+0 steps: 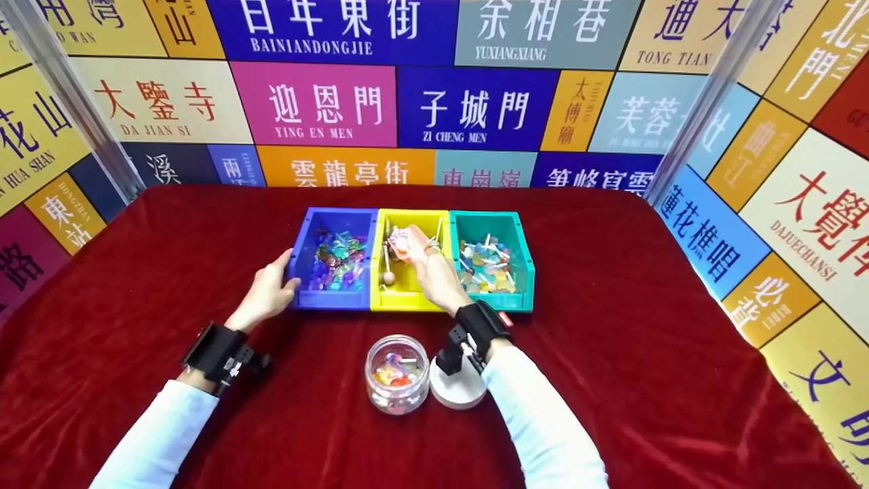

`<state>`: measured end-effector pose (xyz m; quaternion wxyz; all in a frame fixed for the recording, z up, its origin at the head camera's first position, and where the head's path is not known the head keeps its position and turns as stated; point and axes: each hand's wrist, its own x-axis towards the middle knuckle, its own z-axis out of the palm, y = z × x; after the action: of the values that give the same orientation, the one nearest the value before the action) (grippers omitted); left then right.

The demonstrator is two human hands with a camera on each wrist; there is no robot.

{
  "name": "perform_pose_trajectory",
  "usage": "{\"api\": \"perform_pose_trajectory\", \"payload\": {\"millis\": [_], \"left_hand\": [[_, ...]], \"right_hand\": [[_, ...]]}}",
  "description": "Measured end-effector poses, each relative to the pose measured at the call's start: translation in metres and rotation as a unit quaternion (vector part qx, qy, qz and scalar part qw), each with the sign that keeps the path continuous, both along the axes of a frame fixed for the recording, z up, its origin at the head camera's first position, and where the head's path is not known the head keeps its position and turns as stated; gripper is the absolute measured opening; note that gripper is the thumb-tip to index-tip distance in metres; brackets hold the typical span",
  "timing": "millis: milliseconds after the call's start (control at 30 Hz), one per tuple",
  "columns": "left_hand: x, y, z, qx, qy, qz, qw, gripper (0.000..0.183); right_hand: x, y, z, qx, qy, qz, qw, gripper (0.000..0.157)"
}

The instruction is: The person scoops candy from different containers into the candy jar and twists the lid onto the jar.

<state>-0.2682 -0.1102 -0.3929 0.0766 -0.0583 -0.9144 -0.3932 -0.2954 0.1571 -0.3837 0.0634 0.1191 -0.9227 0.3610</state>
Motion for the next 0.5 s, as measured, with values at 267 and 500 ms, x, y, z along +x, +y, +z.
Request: {"api": "perform_pose_trajectory", "payload": {"millis": [267, 500], "left_hand": [[0.000, 0.000, -0.002, 0.004, 0.009, -0.001, 1.0000, 0.058], [0.004, 0.004, 0.000, 0.005, 0.049, 0.011, 0.9987, 0.061]], "right_hand": [[0.007, 0.013, 0.001, -0.051, 0.005, 0.024, 0.998, 0.026], [0.013, 0.023, 0.006, -0.075, 0.029, 0.005, 0.997, 0.026]]}}
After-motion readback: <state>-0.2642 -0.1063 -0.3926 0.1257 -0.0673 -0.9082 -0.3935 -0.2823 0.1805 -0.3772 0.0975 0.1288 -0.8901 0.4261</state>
